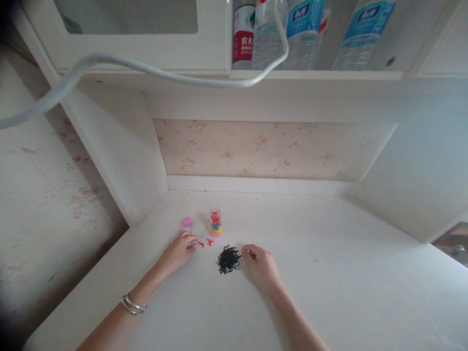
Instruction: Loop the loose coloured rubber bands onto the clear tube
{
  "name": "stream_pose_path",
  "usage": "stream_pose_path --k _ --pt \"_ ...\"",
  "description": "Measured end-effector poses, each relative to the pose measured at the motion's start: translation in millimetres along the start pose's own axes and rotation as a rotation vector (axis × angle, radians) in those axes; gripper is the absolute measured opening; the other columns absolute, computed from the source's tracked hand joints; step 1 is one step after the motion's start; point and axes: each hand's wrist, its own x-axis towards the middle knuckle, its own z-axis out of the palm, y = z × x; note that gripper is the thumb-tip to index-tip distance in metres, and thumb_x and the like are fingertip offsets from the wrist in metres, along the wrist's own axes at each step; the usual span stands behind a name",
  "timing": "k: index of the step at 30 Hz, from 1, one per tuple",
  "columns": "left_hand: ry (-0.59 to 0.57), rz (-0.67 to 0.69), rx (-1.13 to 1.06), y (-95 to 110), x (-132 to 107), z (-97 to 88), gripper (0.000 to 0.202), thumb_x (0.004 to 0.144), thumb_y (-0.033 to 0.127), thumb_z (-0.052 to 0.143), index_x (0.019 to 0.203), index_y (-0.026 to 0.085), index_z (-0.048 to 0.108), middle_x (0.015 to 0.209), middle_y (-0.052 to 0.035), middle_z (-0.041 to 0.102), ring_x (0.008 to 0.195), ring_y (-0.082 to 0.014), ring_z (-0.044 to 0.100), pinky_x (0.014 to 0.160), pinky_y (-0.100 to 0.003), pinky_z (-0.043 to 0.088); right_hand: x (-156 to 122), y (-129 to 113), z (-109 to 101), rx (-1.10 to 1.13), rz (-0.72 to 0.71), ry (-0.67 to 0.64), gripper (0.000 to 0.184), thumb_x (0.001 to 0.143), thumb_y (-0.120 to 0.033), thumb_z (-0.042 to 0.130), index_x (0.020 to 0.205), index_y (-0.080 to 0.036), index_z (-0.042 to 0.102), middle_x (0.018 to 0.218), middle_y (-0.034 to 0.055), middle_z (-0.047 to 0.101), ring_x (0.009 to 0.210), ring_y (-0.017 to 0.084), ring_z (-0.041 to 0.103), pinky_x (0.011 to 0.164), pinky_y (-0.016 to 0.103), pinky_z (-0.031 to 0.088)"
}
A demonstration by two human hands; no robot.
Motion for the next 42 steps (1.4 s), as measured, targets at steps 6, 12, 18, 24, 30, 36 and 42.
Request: stream_pose_path --k 6,12,18,24,30,36,42 --pt "0.023 0.002 0.075 7.1 -4.7 1.1 0.022 0.086 0.028 0.047 0.095 0.029 0.067 0.100 -0.0013 0.060 0.084 -0.0145 0.059 0.077 -0.025 0.043 0.8 2.2 2.5 -0.018 0.009 -0.004 0.034 0.081 -0.047 0.046 0.083 -0.022 0.070 0.070 0.0005 0.066 0.063 0.015 0.056 0.059 0.022 0.039" --pt "0.041 -0.014 0.060 8.2 -4.7 3.7 0.023 0.088 0.031 0.044 0.086 0.025 0.067 0.095 -0.0015 0.061 0.080 -0.0127 0.059 0.074 -0.023 0.041 3.9 -13.4 3.7 -0.003 -0.007 0.022 0.037 0.083 -0.046 0.043 0.084 -0.020 0.069 0.067 0.0011 0.065 0.061 0.015 0.056 0.058 0.023 0.039" --pt "0.087 0.038 -0.008 7.0 -3.8 3.9 0.025 0.089 0.029 0.041 0.084 0.021 0.065 0.093 -0.0031 0.060 0.082 -0.0134 0.058 0.081 -0.025 0.042 1.7 -66.9 17.8 -0.208 -0.241 -0.129 0.032 0.087 -0.034 0.037 0.087 -0.024 0.067 0.084 0.0015 0.069 0.072 0.013 0.060 0.066 0.021 0.040" --pt "0.164 0.035 -0.051 0.5 -4.4 -0.8 0.023 0.089 0.028 0.041 0.091 0.022 0.063 0.095 -0.0033 0.060 0.083 -0.0144 0.058 0.077 -0.025 0.044 16.5 -100.2 44.4 -0.617 -0.274 -0.302 0.028 0.086 -0.033 0.041 0.092 -0.026 0.067 0.094 0.0053 0.070 0.082 0.020 0.065 0.068 0.027 0.043" --pt "0.262 0.031 -0.064 -4.3 -5.0 -9.5 0.017 0.087 0.027 0.047 0.094 0.023 0.061 0.100 -0.0024 0.060 0.087 -0.0147 0.059 0.078 -0.025 0.044 31.5 -116.7 63.5 -0.758 -0.321 -0.367 0.030 0.087 -0.033 0.040 0.098 -0.023 0.066 0.090 0.0106 0.069 0.085 0.025 0.065 0.070 0.033 0.047" --pt "0.279 0.000 0.021 2.5 -9.4 -21.0 0.021 0.090 0.034 0.043 0.094 0.023 0.061 0.100 -0.0028 0.061 0.077 -0.0139 0.061 0.069 -0.024 0.045 36.0 -119.2 76.1 -0.808 -0.300 -0.411 0.033 0.089 -0.028 0.037 0.096 -0.019 0.068 0.091 0.0133 0.069 0.085 0.026 0.066 0.071 0.035 0.048" --pt "0.250 -0.059 0.084 2.9 -11.1 -25.4 0.025 0.092 0.035 0.039 0.095 0.025 0.062 0.103 -0.0025 0.061 0.083 -0.0140 0.061 0.073 -0.023 0.045 35.9 -119.4 79.2 -0.820 -0.295 -0.389 0.030 0.088 -0.025 0.039 0.093 -0.017 0.067 0.086 0.0137 0.068 0.081 0.025 0.065 0.067 0.033 0.046"
